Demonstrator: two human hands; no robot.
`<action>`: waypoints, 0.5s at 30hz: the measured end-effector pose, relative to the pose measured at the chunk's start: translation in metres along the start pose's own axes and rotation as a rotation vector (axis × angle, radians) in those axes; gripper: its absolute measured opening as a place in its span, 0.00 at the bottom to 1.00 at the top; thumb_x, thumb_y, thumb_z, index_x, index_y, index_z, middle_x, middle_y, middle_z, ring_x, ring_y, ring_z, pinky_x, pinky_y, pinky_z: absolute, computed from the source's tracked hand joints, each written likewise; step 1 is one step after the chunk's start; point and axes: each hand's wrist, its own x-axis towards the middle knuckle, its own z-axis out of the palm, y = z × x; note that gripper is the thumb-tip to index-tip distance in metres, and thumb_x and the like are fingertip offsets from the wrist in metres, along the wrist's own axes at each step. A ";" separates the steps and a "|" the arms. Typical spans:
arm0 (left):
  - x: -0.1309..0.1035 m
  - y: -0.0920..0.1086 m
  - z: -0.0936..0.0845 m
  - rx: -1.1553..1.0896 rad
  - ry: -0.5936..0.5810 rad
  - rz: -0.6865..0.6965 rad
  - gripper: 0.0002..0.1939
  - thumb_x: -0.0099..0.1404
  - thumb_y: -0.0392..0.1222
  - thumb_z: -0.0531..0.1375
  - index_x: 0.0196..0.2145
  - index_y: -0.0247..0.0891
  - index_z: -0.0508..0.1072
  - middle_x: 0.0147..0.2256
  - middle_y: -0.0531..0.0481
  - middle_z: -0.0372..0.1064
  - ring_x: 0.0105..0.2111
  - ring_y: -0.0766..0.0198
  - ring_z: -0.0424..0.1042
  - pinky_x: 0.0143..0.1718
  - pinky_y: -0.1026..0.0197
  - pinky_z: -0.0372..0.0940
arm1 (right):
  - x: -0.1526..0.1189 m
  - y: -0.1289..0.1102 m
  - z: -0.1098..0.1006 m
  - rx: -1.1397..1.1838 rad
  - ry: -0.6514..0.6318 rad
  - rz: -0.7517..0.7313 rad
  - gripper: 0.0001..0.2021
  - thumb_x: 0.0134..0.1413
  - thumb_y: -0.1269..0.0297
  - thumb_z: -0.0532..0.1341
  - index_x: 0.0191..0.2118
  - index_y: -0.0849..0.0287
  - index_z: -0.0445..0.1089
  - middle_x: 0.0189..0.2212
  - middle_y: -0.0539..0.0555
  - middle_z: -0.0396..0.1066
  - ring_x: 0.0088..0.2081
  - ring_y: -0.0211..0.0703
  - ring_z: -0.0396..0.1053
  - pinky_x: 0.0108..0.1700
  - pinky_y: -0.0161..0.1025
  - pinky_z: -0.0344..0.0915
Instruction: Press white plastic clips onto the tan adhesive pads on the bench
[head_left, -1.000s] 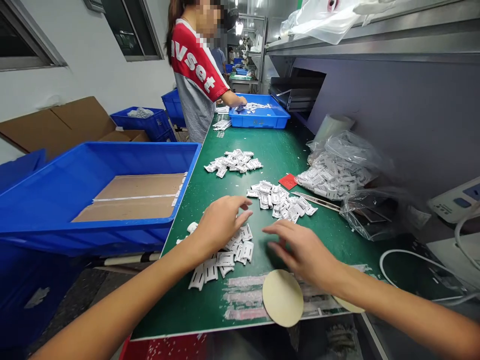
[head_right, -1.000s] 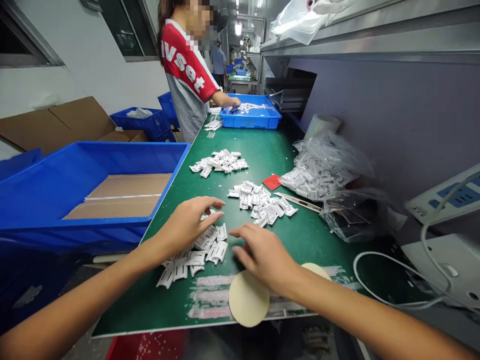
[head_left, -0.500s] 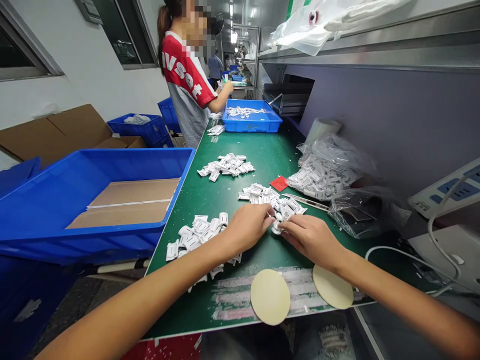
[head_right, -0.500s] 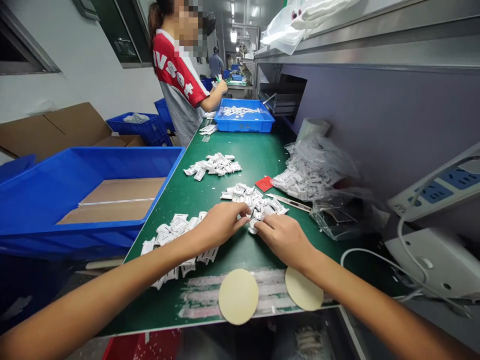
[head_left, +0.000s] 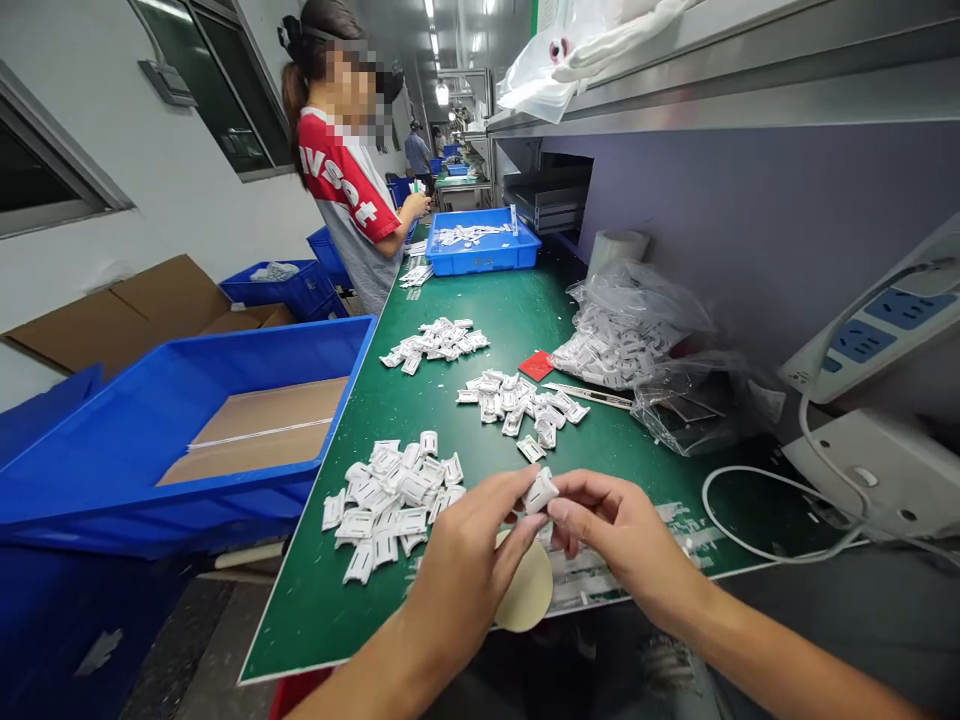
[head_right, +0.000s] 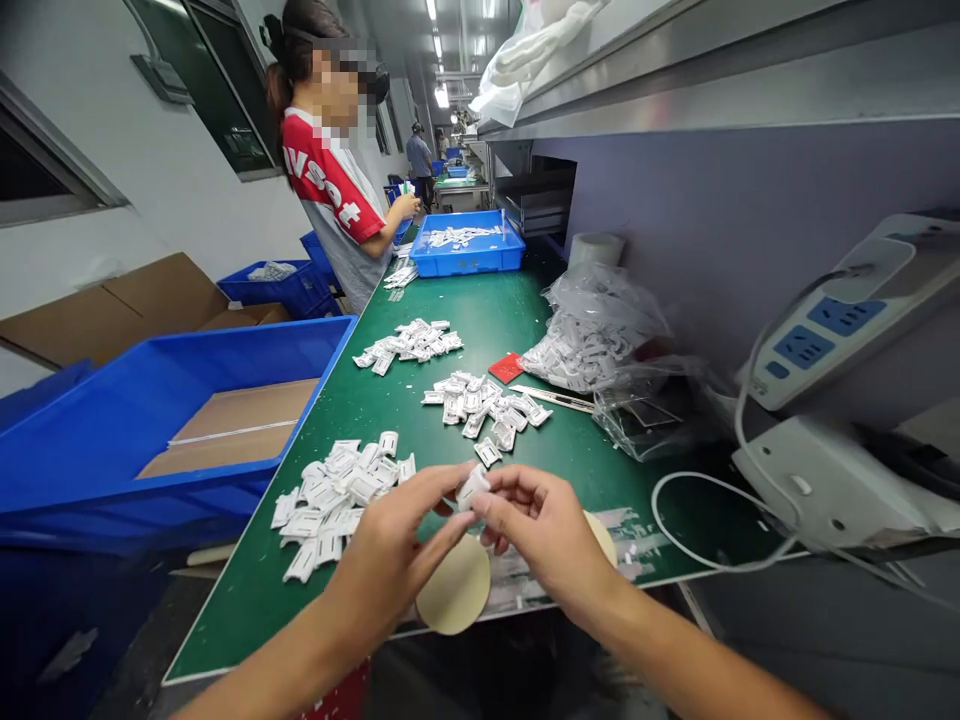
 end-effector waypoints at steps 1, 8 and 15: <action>-0.006 0.002 0.002 -0.080 0.005 -0.068 0.17 0.68 0.45 0.58 0.54 0.45 0.72 0.49 0.47 0.74 0.47 0.57 0.72 0.50 0.56 0.66 | -0.005 0.001 0.001 -0.003 -0.018 0.014 0.16 0.56 0.49 0.65 0.37 0.60 0.74 0.27 0.51 0.71 0.29 0.39 0.66 0.31 0.36 0.64; -0.032 0.011 0.026 -0.731 0.020 -0.476 0.21 0.61 0.53 0.65 0.49 0.41 0.78 0.34 0.48 0.76 0.33 0.63 0.73 0.38 0.63 0.69 | -0.028 0.029 0.004 -0.140 0.138 -0.078 0.12 0.56 0.57 0.67 0.44 0.55 0.72 0.32 0.50 0.70 0.31 0.38 0.64 0.34 0.36 0.62; -0.050 0.007 0.045 -0.749 0.136 -0.473 0.18 0.64 0.53 0.62 0.44 0.38 0.79 0.37 0.46 0.75 0.31 0.67 0.69 0.35 0.67 0.66 | -0.039 0.040 0.016 -0.076 0.179 -0.200 0.06 0.58 0.59 0.66 0.36 0.55 0.76 0.39 0.53 0.70 0.36 0.40 0.68 0.37 0.36 0.65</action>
